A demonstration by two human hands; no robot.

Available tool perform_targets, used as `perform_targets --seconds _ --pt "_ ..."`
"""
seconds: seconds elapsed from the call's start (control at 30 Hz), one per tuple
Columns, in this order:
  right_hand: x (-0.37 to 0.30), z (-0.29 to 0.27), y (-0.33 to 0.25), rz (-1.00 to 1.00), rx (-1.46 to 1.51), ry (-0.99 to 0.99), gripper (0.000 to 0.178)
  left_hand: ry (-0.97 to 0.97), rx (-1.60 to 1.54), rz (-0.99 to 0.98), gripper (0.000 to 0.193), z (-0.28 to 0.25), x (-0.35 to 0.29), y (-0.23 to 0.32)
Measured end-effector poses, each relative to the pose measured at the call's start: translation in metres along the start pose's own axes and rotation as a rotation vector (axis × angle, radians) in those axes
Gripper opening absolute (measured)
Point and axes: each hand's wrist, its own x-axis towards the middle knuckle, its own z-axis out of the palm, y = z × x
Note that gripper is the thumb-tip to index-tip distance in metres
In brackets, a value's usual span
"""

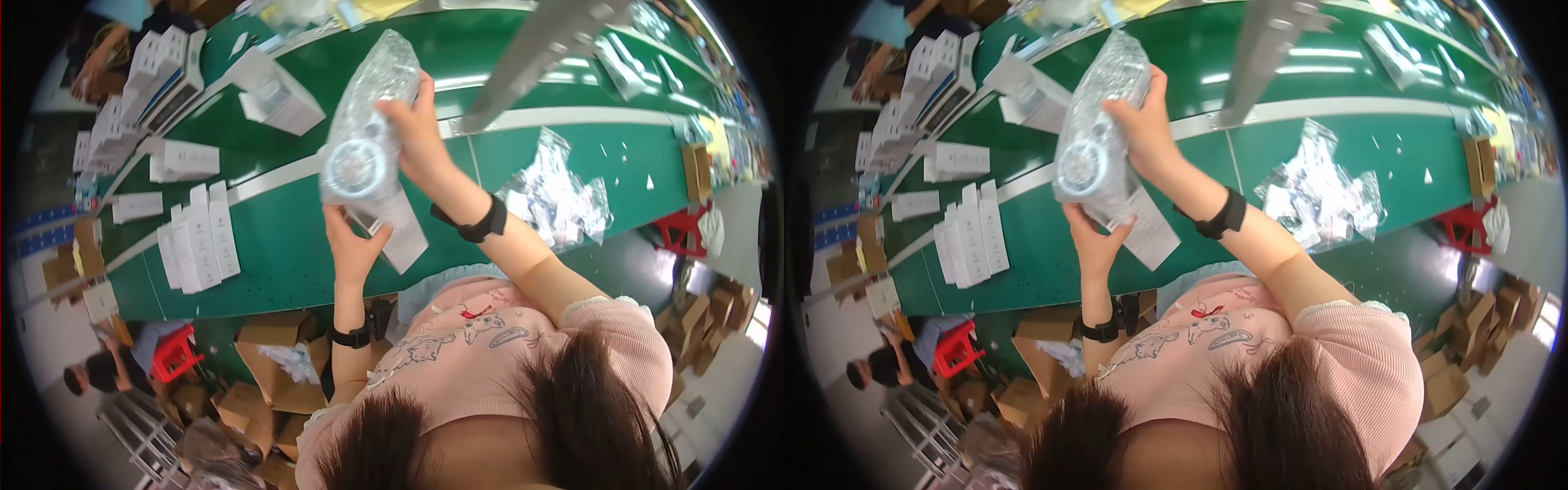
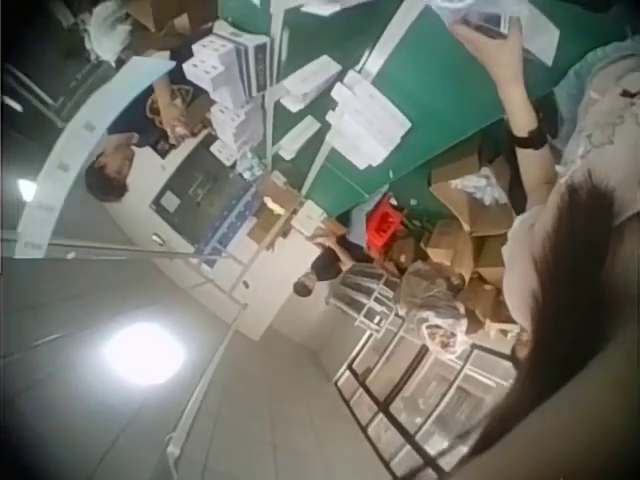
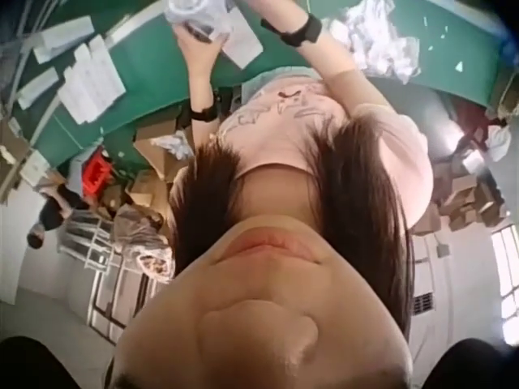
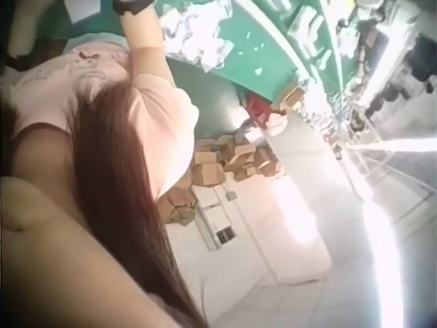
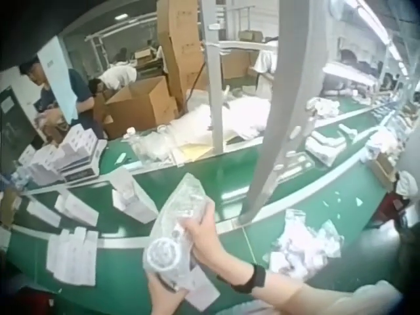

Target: The person packages items by hand, placing a bubble-wrapped device and a small plastic bag into a white box. They repeat this process with several boxes, occasionally moving items on the table to reach the packaging.

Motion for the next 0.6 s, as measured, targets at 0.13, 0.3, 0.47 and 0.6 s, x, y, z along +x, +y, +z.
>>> perform_targets --seconds 0.13,0.3,0.47,0.6 --pt "-0.023 -0.033 -0.003 -0.556 -0.462 -0.055 0.059 0.087 -0.088 0.074 0.069 0.025 -0.014 -0.011" --pt "-0.050 -0.061 -0.037 -0.757 -1.185 -0.507 0.054 0.001 0.303 0.332 0.069 0.047 -0.019 0.007" --pt "-0.067 -0.115 -0.082 -0.645 -1.258 -0.659 0.046 0.040 -0.230 0.305 0.068 0.061 -0.004 0.014" --pt "-0.085 -0.198 -0.108 -0.524 -1.409 -0.179 0.044 0.032 0.007 0.518 0.067 0.057 0.012 0.005"
